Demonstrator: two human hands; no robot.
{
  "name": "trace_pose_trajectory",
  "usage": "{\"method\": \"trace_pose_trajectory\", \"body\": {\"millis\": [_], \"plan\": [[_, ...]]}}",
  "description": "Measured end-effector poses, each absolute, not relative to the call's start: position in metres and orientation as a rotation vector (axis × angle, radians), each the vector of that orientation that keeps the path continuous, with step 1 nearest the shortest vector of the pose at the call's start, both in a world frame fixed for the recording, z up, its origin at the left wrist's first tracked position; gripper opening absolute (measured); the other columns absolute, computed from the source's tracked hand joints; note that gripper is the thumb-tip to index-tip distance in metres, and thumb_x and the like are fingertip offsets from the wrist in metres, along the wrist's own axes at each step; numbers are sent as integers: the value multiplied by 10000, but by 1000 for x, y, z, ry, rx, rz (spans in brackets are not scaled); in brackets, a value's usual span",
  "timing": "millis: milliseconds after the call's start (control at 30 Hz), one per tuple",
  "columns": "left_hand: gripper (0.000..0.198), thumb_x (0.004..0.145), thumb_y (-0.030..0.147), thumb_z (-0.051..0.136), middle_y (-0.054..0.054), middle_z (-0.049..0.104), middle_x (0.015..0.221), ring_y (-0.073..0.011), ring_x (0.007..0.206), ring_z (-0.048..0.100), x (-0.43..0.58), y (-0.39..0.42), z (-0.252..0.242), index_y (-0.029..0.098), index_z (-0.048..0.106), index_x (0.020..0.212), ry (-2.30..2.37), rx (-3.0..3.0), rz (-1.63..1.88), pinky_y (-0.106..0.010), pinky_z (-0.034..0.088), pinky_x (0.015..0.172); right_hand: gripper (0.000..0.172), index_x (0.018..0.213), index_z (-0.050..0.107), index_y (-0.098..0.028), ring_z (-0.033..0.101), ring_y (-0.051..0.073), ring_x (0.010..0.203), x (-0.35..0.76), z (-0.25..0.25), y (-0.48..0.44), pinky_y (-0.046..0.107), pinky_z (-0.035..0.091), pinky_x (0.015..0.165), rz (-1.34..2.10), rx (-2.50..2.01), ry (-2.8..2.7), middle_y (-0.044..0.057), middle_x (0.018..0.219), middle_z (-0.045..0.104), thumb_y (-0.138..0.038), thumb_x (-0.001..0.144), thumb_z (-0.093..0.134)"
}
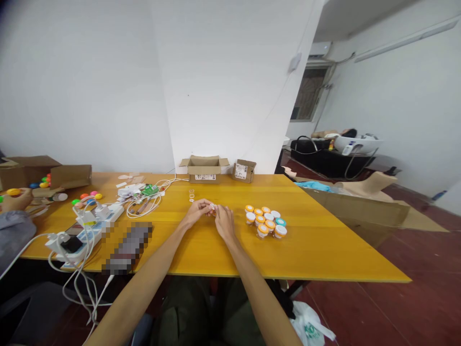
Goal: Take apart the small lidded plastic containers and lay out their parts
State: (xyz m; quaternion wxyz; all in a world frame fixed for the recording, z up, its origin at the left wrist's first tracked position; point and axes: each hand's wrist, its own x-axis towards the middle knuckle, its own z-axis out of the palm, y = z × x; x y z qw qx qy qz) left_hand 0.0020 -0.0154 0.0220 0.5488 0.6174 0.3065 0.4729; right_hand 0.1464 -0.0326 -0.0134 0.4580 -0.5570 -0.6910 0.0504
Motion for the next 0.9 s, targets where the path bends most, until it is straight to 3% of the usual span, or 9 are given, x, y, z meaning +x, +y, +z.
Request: {"method": "trace_pose_trajectory", "body": {"millis": [500,700,900], "plan": [[423,654,490,863,-54,738,774,-153,700,661,-1,-17,22,148,721,859,696,1453,1103,-281,515,703,573,640,508,-257,557,208,586,145,-8,-34,301,421,586,430,-1213,-1535,40,616,644,-680,927,249],[315,723,426,812,-44,730,773,-152,713,654,0,-7,13,159,720,862,791,1542,1150,-290,521,746,555,641,527,-250,575,214,606,144,-6,-37,302,425,601,399,-1256,-1518,46,624,650,-629,946,260],[81,785,281,701,-22,706,759,-179,762,649,-7,2,6,203,684,775,1077,1695,1309,-323,511,819,474,680,568,-247,623,213,697,144,-7,-38,294,436,665,275,-1308,-1572,59,713,696,-502,984,308]]}}
